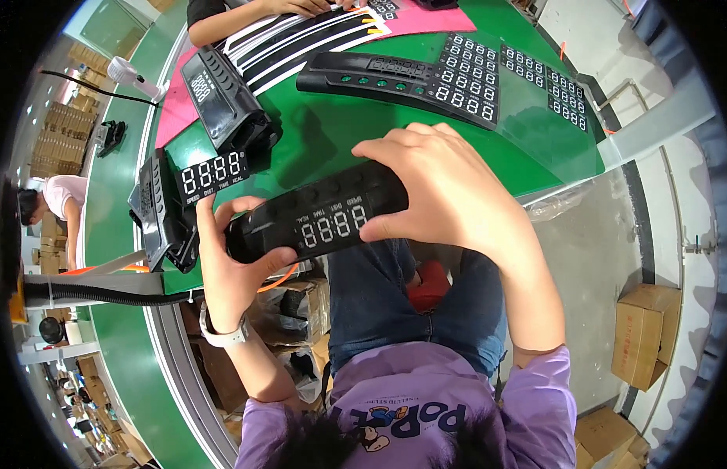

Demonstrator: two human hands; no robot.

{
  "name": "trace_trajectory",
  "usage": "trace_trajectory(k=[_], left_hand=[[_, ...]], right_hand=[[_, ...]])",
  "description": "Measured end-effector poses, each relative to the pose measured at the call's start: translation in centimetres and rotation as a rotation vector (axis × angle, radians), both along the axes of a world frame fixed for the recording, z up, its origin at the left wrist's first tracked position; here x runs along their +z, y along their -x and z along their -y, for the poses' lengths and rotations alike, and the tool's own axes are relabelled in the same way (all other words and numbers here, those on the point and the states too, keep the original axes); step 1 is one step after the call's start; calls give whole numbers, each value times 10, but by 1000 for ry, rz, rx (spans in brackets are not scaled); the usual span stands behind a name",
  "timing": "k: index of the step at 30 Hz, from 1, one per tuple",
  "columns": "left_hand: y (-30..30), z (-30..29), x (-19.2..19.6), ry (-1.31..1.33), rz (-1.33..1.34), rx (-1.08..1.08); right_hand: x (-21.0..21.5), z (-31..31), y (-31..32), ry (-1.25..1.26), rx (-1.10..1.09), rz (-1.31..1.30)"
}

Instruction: Applying digital display labels to electronic monitor consoles on an assembly line.

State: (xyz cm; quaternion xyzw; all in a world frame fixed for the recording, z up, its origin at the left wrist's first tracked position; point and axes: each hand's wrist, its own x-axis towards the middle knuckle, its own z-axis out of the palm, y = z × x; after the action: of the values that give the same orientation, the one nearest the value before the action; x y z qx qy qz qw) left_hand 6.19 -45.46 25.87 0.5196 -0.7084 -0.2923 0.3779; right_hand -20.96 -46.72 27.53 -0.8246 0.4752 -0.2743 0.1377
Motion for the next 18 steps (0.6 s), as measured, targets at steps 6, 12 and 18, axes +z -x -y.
trace_trajectory(k=[6, 12, 18], left_hand=[[-10, -5, -15, 551, 277, 86], [-4, -8, -38, 586, 70, 129], [-4, -17, -24, 232, -329, 150]], right_hand=[[21, -12, -21, 113, 21, -130], [-44, -22, -36, 557, -52, 125], [-52, -38, -41, 463, -76, 122]])
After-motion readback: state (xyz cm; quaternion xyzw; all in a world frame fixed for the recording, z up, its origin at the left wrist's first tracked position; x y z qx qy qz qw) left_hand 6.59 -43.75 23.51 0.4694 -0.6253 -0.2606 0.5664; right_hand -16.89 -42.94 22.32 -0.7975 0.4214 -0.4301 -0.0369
